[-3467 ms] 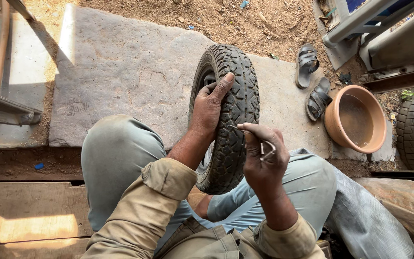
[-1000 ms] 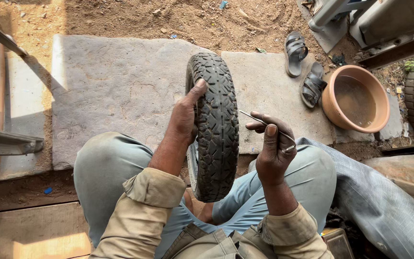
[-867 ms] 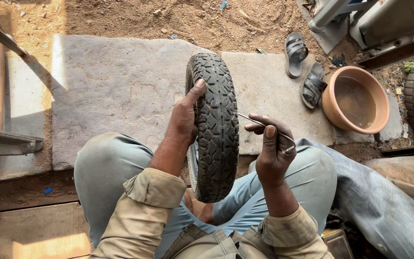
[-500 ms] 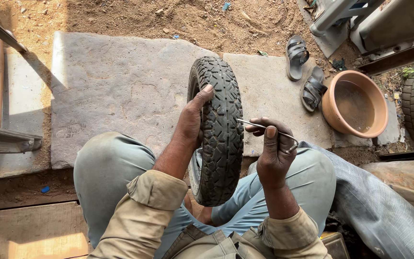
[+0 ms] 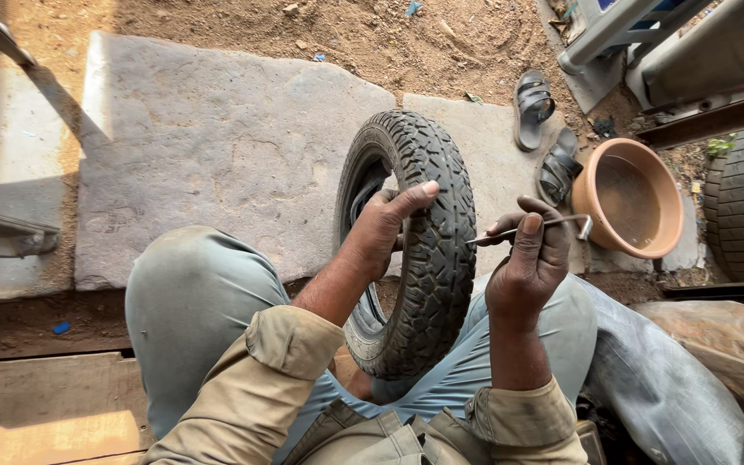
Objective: The person retrieves a small metal tool from a container inside a large tire. They then use the tool to remove debris or small punctures from the tread of a motorcycle tire while sitting on the ground.
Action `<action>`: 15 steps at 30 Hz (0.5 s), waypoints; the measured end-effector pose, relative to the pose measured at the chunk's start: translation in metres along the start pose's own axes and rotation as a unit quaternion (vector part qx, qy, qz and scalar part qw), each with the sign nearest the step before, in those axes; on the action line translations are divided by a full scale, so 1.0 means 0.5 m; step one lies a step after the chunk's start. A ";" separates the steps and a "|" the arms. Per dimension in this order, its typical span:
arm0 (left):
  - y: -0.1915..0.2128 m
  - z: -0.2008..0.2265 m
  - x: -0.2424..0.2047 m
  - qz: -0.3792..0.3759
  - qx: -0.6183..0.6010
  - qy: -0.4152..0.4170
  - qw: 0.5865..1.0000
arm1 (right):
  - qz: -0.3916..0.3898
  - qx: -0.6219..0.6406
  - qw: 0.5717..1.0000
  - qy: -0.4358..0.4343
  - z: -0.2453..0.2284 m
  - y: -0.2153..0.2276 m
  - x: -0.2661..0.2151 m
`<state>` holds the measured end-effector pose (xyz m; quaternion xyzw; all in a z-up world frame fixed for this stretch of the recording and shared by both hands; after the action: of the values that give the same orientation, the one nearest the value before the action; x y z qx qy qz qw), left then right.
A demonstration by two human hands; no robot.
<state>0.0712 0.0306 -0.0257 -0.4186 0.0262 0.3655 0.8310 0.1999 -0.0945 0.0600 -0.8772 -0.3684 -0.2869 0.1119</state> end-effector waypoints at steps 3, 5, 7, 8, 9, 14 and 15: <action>0.000 -0.016 -0.001 0.030 0.038 0.033 0.998 | -0.003 0.001 1.000 -0.006 -0.011 0.003 0.015; -0.002 -0.020 -0.003 0.025 0.049 0.036 0.998 | -0.010 0.000 1.000 -0.003 -0.019 0.000 0.025; -0.012 -0.020 -0.005 -0.007 0.048 0.018 0.999 | -0.027 -0.005 1.000 -0.006 -0.022 -0.005 0.035; -0.013 -0.023 -0.005 -0.012 0.045 0.021 0.999 | -0.035 -0.006 0.999 -0.007 -0.022 -0.009 0.038; -0.015 -0.026 -0.005 -0.017 0.041 0.024 0.999 | -0.046 -0.003 0.999 -0.010 -0.021 -0.013 0.041; -0.010 -0.036 -0.006 0.006 0.047 0.042 0.998 | -0.089 -0.002 0.995 -0.032 -0.007 -0.034 0.050; -0.008 -0.036 -0.007 0.015 0.050 0.043 0.998 | -0.097 -0.002 0.995 -0.034 -0.004 -0.041 0.050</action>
<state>0.0759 0.0140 -0.0336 -0.3918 0.0868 0.3579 0.8431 0.1989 -0.0665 0.0760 -0.8466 -0.4551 -0.2671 0.0689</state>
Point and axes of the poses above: each hand's wrist, its own x-axis towards the middle knuckle, its own y-axis out of the back of the hand, z = x × y, the point moved 8 cm from there along x, towards the middle knuckle, and after that the axes turned 7 degrees about y, right-handed, at the moved point
